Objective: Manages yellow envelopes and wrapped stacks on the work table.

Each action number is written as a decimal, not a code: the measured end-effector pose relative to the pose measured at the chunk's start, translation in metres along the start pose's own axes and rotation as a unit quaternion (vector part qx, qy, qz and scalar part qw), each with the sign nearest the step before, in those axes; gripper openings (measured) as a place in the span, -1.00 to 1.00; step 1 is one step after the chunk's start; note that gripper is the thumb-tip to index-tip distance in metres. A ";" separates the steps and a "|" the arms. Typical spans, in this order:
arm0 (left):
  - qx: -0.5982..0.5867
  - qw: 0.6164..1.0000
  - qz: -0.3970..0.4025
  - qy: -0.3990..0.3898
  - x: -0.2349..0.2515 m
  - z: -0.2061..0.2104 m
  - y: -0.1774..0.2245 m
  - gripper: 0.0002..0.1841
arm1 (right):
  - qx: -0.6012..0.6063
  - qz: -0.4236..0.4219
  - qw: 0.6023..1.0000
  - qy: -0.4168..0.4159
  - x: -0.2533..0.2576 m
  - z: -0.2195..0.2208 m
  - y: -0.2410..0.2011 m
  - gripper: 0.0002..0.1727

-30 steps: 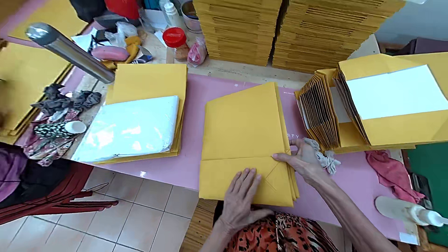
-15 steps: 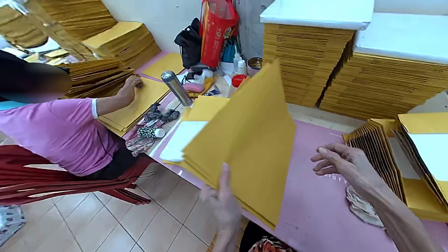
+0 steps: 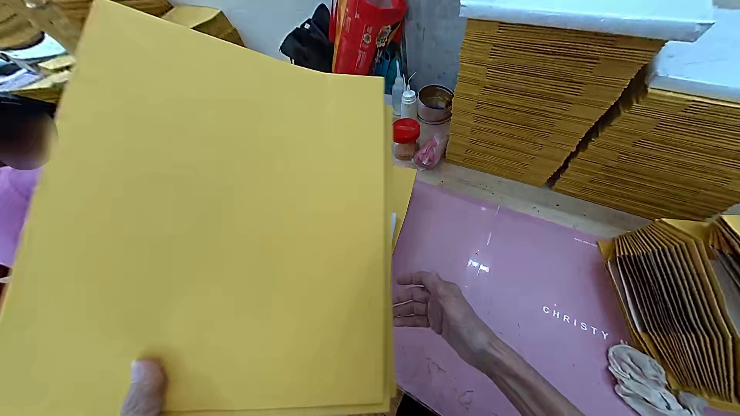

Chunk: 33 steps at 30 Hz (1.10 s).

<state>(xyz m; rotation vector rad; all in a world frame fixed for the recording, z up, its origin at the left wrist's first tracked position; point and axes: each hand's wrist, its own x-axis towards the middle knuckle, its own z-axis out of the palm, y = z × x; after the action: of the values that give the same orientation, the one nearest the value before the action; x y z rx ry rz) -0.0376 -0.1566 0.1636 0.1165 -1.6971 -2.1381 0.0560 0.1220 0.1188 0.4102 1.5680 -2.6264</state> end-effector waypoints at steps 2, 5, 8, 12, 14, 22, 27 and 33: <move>0.001 0.995 -0.084 0.058 -0.047 0.057 0.011 -0.75 | -0.012 -0.044 0.998 0.032 -0.019 -0.001 -0.003 0.01; -0.050 0.966 -0.252 0.034 -0.102 0.100 0.003 -0.78 | 0.016 -0.069 0.974 0.217 -0.053 -0.013 -0.009 -0.24; -0.110 0.909 -0.401 -0.010 -0.152 0.117 -0.022 -0.82 | -0.008 -0.052 0.928 0.369 -0.086 -0.055 -0.003 -0.66; -0.161 0.826 -0.539 -0.039 -0.209 0.126 -0.071 -0.81 | -0.042 -0.006 0.886 0.461 -0.124 -0.123 0.029 -0.70; -0.157 0.791 -0.591 -0.034 -0.225 0.125 -0.105 -0.77 | -0.029 0.004 0.878 0.478 -0.131 -0.150 0.050 -0.70; 0.120 0.740 -0.528 -0.398 -0.161 0.075 -0.140 -0.66 | -0.320 0.086 0.845 0.420 -0.089 -0.203 0.062 -0.59; 0.353 0.864 -0.262 -0.247 -0.036 0.020 -0.105 -0.59 | -0.509 0.038 0.785 0.350 -0.063 -0.163 -0.002 -0.19; 0.542 0.824 -0.039 -0.161 0.091 0.011 -0.129 -0.50 | -0.319 -0.002 0.943 0.094 0.064 -0.051 0.003 -0.55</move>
<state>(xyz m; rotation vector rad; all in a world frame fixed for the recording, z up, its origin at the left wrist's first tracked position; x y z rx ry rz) -0.1572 -0.1565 0.0611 0.1385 -2.9444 -0.9838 0.0046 0.1707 0.0770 0.6063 2.3364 -1.9491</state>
